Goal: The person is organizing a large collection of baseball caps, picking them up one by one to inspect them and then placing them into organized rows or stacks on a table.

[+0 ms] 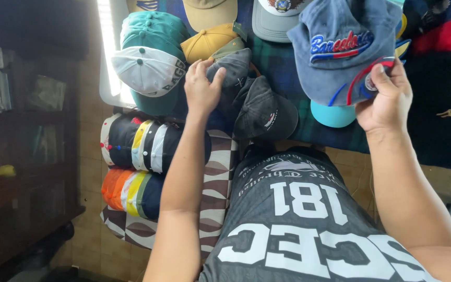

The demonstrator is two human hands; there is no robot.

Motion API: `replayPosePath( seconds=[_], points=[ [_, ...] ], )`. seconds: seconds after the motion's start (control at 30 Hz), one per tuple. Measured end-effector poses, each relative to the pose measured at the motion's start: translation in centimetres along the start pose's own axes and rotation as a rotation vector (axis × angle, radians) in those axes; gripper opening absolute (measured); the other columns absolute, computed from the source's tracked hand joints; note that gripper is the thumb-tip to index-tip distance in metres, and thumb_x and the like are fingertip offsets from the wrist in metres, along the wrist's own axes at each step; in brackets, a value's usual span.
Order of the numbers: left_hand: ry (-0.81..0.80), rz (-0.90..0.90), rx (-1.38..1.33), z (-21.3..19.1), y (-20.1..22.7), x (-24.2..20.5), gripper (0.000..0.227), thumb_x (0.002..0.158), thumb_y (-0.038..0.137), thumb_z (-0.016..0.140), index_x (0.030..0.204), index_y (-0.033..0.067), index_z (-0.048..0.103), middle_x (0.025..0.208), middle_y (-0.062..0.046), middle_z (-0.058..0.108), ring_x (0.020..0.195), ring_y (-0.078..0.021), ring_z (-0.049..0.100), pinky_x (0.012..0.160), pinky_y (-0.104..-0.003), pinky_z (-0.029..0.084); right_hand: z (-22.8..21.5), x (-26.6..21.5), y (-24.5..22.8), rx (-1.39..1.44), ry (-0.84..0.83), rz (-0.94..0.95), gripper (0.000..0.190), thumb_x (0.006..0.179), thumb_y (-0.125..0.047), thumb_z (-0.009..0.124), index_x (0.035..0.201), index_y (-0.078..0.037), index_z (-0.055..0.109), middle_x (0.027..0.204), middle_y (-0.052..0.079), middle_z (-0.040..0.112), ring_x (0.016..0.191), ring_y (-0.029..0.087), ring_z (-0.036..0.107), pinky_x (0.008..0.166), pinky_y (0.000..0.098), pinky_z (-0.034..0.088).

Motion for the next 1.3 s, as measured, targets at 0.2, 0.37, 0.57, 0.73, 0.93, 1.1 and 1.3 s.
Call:
replayPosePath(
  seconds=[0.2, 0.37, 0.57, 0.73, 0.93, 1.1, 1.3],
  points=[
    [-0.47, -0.144, -0.113, 1.3, -0.8, 0.9, 0.029, 0.073, 0.036, 0.08, 0.092, 0.0227, 0.062, 0.134, -0.006, 0.058, 0.125, -0.0234, 0.056, 0.102, -0.039, 0.043, -1.5, -1.1, -0.9, -0.033, -0.065, -0.081, 0.041, 0.099, -0.026, 0.07, 0.137, -0.014, 0.061, 0.138, 0.008, 0.069, 0.133, 0.025, 0.068, 0.119, 0.0409, 0.061],
    [-0.38, 0.279, -0.037, 0.5, 3.6, 0.8, 0.024, 0.067, 0.017, 0.086, 0.08, 0.0221, 0.066, 0.115, -0.004, 0.05, 0.108, -0.0284, 0.05, 0.087, -0.047, 0.037, -4.2, -1.2, 0.4, 0.106, 0.133, 0.028, 0.033, 0.1, -0.018, 0.069, 0.132, -0.022, 0.067, 0.136, 0.002, 0.073, 0.132, 0.024, 0.071, 0.111, 0.044, 0.064],
    [-0.367, 0.009, -0.51, 0.1, 2.2, 3.6, 0.006, 0.089, 0.01, 0.071, 0.092, 0.0148, 0.067, 0.098, 0.002, 0.073, 0.093, -0.0119, 0.067, 0.087, -0.029, 0.052, -2.6, -1.1, -0.6, -0.003, -0.044, -0.093, 0.04, 0.104, -0.024, 0.068, 0.142, -0.021, 0.059, 0.144, 0.003, 0.066, 0.141, 0.024, 0.063, 0.125, 0.0438, 0.057],
    [-0.394, -0.005, -0.018, 1.2, -0.5, 6.7, 0.035, 0.085, 0.026, 0.071, 0.119, 0.0193, 0.063, 0.122, -0.008, 0.051, 0.111, -0.028, 0.046, 0.096, -0.046, 0.039, -0.4, -0.7, -1.1, -0.098, -0.1, -0.157, 0.047, 0.099, -0.029, 0.074, 0.141, -0.016, 0.058, 0.141, 0.006, 0.065, 0.136, 0.024, 0.064, 0.123, 0.0413, 0.058],
    [-0.535, -0.027, 0.169, 2.3, -0.6, 9.6, 0.075, 0.077, 0.047, 0.069, 0.14, 0.0135, 0.044, 0.136, -0.012, 0.055, 0.136, -0.0339, 0.044, 0.113, -0.062, 0.019, -0.1, -0.9, -0.8, -0.179, -0.099, -0.193, 0.051, 0.096, -0.029, 0.074, 0.141, -0.013, 0.056, 0.138, 0.007, 0.065, 0.131, 0.022, 0.064, 0.121, 0.0384, 0.057],
    [-0.541, -0.04, 0.05, 4.9, -1.7, 12.8, 0.056, 0.089, 0.038, 0.067, 0.134, 0.0075, 0.056, 0.119, -0.018, 0.07, 0.107, -0.0335, 0.067, 0.091, -0.044, 0.052, -1.0, -1.3, -1.0, -0.236, -0.043, -0.17, 0.048, 0.098, -0.025, 0.072, 0.141, -0.012, 0.056, 0.137, 0.008, 0.065, 0.13, 0.022, 0.065, 0.12, 0.0392, 0.058],
    [-0.4, 0.274, 0.035, 0.8, -0.3, 16.0, 0.027, 0.095, 0.024, 0.073, 0.076, 0.0129, 0.057, 0.064, -0.003, 0.056, 0.06, -0.0232, 0.051, 0.057, -0.042, 0.038, -0.9, -0.9, -0.3, -0.447, -0.063, -0.221, 0.048, 0.101, -0.015, 0.07, 0.144, -0.006, 0.052, 0.134, 0.007, 0.063, 0.124, 0.019, 0.063, 0.111, 0.0326, 0.056]
  ],
)
Point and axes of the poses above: each hand's wrist, its own x-axis towards the middle knuckle, its own z-axis out of the palm, y = z × x, the point moved 6 cm from there along x, towards the middle knuckle
